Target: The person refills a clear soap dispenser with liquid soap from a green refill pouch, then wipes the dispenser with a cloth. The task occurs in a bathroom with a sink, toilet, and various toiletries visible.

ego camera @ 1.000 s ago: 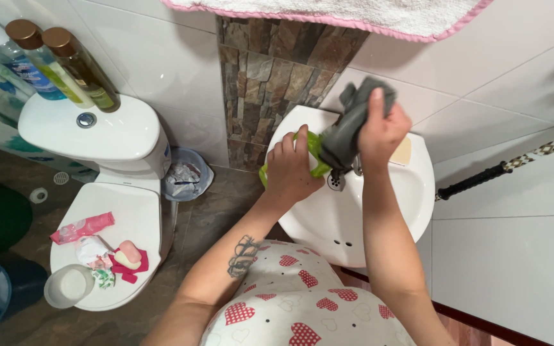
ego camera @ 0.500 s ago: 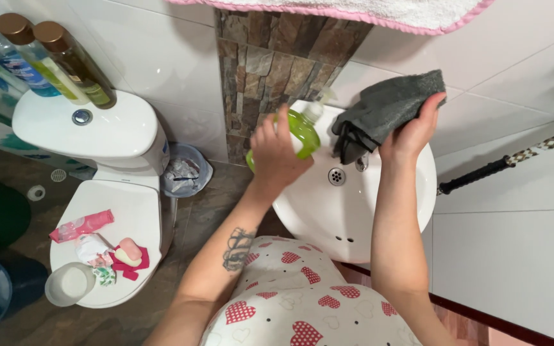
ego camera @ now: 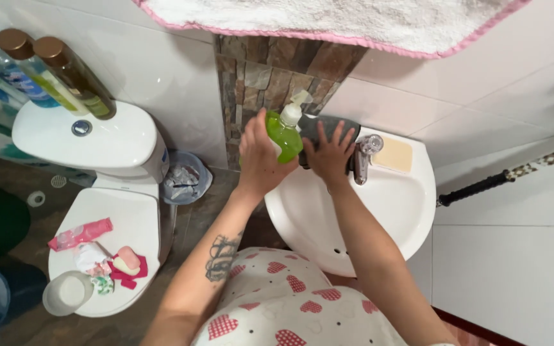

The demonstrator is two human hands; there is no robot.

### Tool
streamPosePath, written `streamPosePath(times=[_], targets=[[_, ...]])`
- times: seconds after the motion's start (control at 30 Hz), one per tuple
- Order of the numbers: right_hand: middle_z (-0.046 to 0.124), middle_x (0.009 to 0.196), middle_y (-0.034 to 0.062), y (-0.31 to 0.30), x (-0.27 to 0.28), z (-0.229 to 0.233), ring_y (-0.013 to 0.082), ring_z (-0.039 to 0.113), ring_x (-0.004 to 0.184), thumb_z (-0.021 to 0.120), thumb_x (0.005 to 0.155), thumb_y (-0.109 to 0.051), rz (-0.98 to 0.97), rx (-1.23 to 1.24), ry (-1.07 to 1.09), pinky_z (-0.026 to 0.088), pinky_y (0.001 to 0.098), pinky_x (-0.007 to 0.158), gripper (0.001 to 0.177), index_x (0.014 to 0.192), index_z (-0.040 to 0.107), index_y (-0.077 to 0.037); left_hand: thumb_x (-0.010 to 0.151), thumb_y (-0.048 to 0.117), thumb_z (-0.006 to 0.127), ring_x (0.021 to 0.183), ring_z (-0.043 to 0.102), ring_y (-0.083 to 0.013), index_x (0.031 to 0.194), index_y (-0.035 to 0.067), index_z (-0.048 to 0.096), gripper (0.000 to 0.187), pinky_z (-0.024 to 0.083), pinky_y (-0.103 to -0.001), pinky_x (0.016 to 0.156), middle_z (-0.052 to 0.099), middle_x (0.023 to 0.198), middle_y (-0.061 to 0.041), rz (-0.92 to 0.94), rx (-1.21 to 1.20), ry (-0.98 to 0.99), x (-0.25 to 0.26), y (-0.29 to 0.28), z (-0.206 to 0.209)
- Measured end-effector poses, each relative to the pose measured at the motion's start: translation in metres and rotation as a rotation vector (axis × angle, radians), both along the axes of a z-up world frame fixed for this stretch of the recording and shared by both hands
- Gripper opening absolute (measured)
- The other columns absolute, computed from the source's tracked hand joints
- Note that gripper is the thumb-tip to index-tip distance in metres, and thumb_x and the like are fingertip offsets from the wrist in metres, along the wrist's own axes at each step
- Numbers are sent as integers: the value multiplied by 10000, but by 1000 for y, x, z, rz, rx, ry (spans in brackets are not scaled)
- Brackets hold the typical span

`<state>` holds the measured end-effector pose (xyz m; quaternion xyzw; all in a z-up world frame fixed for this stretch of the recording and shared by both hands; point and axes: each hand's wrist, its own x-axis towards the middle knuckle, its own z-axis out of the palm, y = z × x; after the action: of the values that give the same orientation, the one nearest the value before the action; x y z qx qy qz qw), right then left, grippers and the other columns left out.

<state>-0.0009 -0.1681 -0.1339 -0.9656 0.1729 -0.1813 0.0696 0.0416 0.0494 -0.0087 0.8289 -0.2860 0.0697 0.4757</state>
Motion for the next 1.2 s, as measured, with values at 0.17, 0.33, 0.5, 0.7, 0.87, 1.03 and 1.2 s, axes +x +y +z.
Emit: streamPosePath(times=[0.17, 0.33, 0.5, 0.7, 0.87, 1.03, 1.2], targets=[[184, 1667, 220, 29, 19, -4, 543, 20, 1503, 628, 878, -563, -41, 112, 253, 117, 764, 1106, 762, 1555, 408, -290, 723, 280, 905, 1361, 400, -477, 1555, -36, 206, 1132, 314, -577, 1142, 398, 1472, -281, -15, -48, 21, 20, -13, -8], [290, 1656, 154, 51, 8, -12, 471, 117, 1533, 652, 885, -511, 128, 116, 210, 160, 699, 1167, 744, 1544, 440, -237, 685, 247, 930, 1389, 364, -467, 1574, 31, 197, 1173, 298, -570, 1165, 359, 1491, -262, -65, -85, 49, 26, -31, -7], [625, 1391, 125, 69, -27, 9, 368, 431, 1411, 671, 726, -161, 384, 396, 142, 331, 513, 1189, 554, 1279, 684, -126, 711, 243, 948, 1412, 344, -462, 1584, 87, 202, 1159, 304, -571, 1192, 309, 1501, -254, 1, -208, 5, 35, -61, -23], [726, 1181, 172, 44, -93, -40, 357, 660, 1132, 532, 658, 71, 304, 669, -74, 501, 399, 1042, 512, 1098, 763, -55, 702, 285, 949, 1414, 325, -453, 1555, 124, 260, 1108, 325, -583, 1175, 270, 1517, -240, 57, -238, 69, 29, -96, -59], [750, 1046, 183, 5, -123, -31, 276, 711, 962, 431, 730, 115, 3, 975, -259, 546, 333, 919, 512, 1129, 735, 11, 672, 453, 975, 1387, 303, -472, 1513, 146, 289, 1128, 300, -621, 1133, 237, 1515, -246, 107, -185, 29, 18, -133, -97], [718, 1041, 171, -9, -137, -10, 222, 677, 891, 394, 821, 151, -200, 1459, -404, 552, 312, 794, 479, 1192, 689, 81, 659, 537, 947, 1403, 287, -479, 1518, 149, 265, 1163, 271, -638, 1135, 215, 1551, -240, 143, -158, -50, 3, -150, -93], [706, 1097, 151, -17, -135, 2, 248, 712, 963, 412, 862, 144, -212, 1812, -537, 613, 353, 851, 436, 1236, 626, 77, 762, 139, 785, 1459, 186, -518, 1534, 140, 242, 944, 202, -661, 1172, 125, 1621, -288, 88, -135, -11, 0, -135, -88]])
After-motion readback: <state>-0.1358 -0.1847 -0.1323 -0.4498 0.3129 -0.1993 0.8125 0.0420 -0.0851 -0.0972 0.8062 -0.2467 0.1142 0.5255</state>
